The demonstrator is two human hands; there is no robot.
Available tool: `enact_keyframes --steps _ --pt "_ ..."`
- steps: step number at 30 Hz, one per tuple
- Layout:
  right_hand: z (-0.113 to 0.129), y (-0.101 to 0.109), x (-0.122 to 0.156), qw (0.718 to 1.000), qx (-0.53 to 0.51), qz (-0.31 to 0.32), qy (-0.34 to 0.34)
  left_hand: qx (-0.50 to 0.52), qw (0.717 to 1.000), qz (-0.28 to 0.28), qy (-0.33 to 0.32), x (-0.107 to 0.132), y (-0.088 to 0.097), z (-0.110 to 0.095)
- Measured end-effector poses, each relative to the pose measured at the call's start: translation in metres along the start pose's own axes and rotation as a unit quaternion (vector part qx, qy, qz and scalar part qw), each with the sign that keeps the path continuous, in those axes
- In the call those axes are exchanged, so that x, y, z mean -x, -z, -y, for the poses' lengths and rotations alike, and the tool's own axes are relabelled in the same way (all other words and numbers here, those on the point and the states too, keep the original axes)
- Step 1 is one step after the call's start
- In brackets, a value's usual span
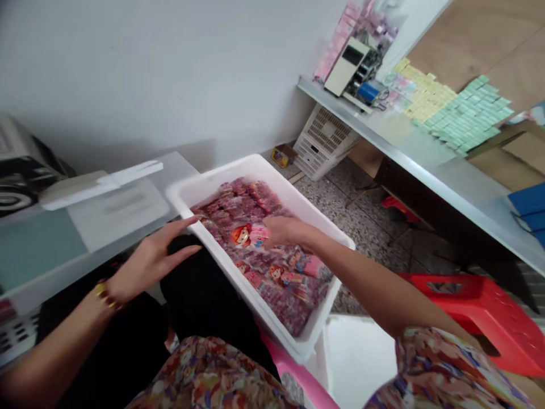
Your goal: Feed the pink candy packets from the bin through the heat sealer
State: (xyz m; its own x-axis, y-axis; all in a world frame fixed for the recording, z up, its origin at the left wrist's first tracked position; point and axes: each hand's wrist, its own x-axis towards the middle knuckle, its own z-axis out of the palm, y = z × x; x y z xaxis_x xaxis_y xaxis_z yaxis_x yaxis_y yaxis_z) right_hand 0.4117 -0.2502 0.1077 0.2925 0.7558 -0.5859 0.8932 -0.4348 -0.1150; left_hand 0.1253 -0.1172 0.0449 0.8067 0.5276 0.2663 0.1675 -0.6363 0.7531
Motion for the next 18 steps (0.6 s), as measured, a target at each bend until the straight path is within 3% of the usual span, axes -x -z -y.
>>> enact_keyframes --steps 2,4,7,10,12,15,16,18 --pt "0.041 0.024 -0.008 0.994 0.051 0.015 0.097 0.036 0.999 0.021 0.006 -0.031 0.001 -0.008" --pt "0.084 0.04 -0.019 0.98 0.079 0.016 0.179 0.076 0.993 0.082 0.032 -0.051 0.009 -0.009" --pt "0.134 0.059 -0.041 0.965 0.08 0.008 0.248 0.165 0.97 0.142 0.109 -0.054 0.028 0.0" --pt "0.153 0.076 -0.066 0.954 -0.01 0.044 0.295 0.239 0.952 0.065 0.179 -0.033 0.046 0.016" --pt "0.153 0.083 -0.082 0.929 -0.161 0.086 0.322 0.284 0.934 -0.017 0.218 -0.015 0.054 0.026" --pt "0.156 0.074 -0.105 0.831 -0.406 0.171 0.339 0.36 0.884 -0.145 0.262 0.005 0.059 0.039" --pt "0.161 0.065 -0.111 0.8 -0.454 0.19 0.343 0.378 0.867 -0.184 0.268 0.007 0.059 0.043" --pt "0.178 0.043 -0.121 0.763 -0.505 0.189 0.355 0.392 0.845 -0.244 0.271 0.009 0.058 0.049"
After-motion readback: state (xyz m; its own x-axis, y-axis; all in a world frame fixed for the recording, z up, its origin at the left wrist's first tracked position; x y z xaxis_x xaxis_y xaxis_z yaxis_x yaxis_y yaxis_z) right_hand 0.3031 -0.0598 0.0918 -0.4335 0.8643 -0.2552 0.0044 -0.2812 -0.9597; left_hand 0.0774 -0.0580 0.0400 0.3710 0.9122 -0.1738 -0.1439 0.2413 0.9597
